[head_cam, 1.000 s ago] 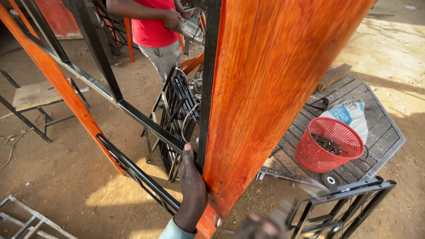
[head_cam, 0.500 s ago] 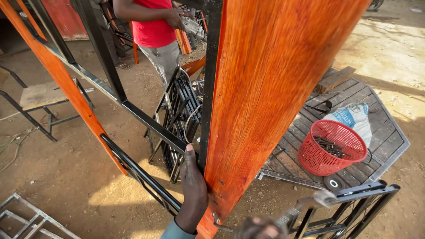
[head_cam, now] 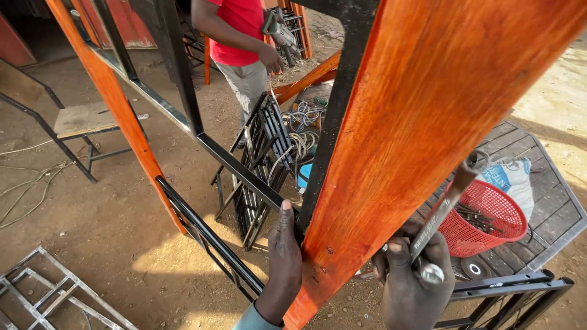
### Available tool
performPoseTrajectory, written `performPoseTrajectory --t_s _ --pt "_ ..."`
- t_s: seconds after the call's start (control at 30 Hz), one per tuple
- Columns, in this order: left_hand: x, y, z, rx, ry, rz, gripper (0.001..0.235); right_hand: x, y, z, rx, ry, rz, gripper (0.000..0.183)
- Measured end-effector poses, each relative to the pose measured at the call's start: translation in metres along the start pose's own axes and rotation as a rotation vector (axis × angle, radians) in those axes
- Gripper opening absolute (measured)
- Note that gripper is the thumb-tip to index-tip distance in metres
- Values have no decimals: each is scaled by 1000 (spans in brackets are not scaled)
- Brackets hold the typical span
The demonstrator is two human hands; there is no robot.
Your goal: Assembling a metal frame by tightening bolts with a wrench
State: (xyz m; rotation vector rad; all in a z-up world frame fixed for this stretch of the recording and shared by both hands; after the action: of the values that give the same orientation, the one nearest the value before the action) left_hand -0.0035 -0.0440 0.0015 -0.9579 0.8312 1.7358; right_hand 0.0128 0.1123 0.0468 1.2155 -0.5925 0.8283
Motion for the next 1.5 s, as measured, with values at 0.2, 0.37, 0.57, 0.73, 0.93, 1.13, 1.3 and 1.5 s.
performPoseTrajectory --t_s 0.2,0.37,0.57,0.73,0.93,1.13,1.3,1.5 --pt "-25 -14 -21 -44 553 -369 88 -19 -3 -10 67 113 -102 24" --pt "-72 -13 -20 69 695 205 38 -10 1 -2 96 68 -106 26" --pt "-99 16 -14 339 539 330 28 -12 -5 -7 75 86 -71 22" --pt "-94 24 -14 472 41 20 25 -15 -8 -4 23 65 -49 26" --pt "-84 27 -20 415 -64 -15 11 -14 -12 -3 14 41 -50 27" --pt "-90 22 -28 525 -2 114 28 -14 -13 -5 -26 -2 -25 23" --pt "-112 13 -13 546 -102 81 49 -13 -10 -6 37 70 -93 22" --pt "-79 29 -20 588 -280 35 49 -10 -9 -9 41 5 -22 21"
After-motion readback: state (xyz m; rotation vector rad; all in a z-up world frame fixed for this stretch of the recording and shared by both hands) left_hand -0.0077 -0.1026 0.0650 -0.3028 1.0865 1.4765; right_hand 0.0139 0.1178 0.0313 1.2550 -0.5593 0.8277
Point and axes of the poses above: each hand's wrist, its own y-axis towards the middle knuckle, its own z-axis out of the palm, x = y × z, the point moved 1 cm from there along y, towards the middle knuckle, and after that the axes turned 14 degrees about x, right-handed, at the moved point
